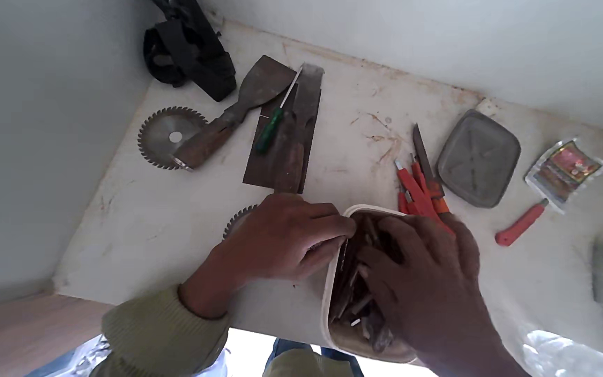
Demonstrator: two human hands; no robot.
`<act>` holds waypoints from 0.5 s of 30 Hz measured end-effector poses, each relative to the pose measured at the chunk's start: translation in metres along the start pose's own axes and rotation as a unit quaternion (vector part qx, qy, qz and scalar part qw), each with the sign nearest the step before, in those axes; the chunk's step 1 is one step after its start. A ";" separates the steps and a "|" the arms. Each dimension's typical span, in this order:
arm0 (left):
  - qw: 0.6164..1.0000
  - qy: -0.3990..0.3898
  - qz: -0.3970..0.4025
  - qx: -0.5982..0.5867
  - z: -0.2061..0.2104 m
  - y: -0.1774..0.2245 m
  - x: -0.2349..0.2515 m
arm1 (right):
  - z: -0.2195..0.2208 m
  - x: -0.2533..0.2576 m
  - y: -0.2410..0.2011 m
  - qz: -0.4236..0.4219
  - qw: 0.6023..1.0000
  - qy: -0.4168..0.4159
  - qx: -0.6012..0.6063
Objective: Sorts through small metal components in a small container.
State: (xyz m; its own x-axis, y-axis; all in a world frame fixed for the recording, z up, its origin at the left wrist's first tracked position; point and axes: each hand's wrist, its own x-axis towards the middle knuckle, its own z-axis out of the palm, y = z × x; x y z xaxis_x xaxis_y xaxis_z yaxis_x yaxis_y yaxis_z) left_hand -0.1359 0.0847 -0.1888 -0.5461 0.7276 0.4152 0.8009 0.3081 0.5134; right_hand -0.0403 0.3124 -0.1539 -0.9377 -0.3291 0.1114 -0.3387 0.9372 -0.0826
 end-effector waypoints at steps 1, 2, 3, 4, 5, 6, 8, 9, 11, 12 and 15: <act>1.000 0.002 0.001 0.003 0.000 0.000 0.000 | 0.001 -0.005 0.008 0.001 1.000 0.006 0.023; 1.000 0.004 0.003 0.004 0.000 0.000 0.000 | 0.004 -0.011 0.014 0.000 0.999 0.014 0.048; 1.000 0.003 0.004 0.002 0.000 0.000 0.000 | 0.007 -0.017 0.020 0.000 0.997 0.020 0.072; 1.000 0.002 0.003 -0.001 0.000 0.000 0.000 | 0.010 -0.021 0.024 0.000 0.995 0.026 0.095; 1.000 0.003 0.001 -0.004 -0.001 0.000 0.000 | 0.013 -0.024 0.027 0.000 0.993 0.035 0.117; 1.000 0.005 0.001 -0.008 0.000 0.001 0.001 | 0.016 -0.025 0.028 0.002 0.989 0.048 0.137; 1.000 0.006 -0.001 -0.014 0.000 0.001 0.001 | 0.020 -0.027 0.029 0.008 0.982 0.075 0.173; 1.000 0.006 -0.002 -0.014 0.000 0.000 0.001 | 0.022 -0.027 0.030 0.010 0.978 0.090 0.189; 1.000 0.002 -0.006 -0.013 0.000 0.001 0.001 | 0.023 -0.028 0.031 0.011 0.972 0.106 0.207; 1.000 -0.002 -0.008 -0.011 0.000 0.001 0.001 | 0.023 -0.028 0.031 0.011 0.972 0.109 0.210; 1.000 -0.005 -0.010 -0.008 -0.001 0.002 0.001 | 0.022 -0.028 0.030 0.011 0.973 0.109 0.205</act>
State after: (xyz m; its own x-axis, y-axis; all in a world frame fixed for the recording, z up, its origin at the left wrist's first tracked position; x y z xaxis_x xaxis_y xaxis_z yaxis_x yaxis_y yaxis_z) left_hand -0.1352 0.0855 -0.1869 -0.5587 0.7282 0.3970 0.7863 0.3127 0.5329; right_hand -0.0257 0.3475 -0.1818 -0.9217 -0.2358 0.3081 -0.3629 0.8049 -0.4696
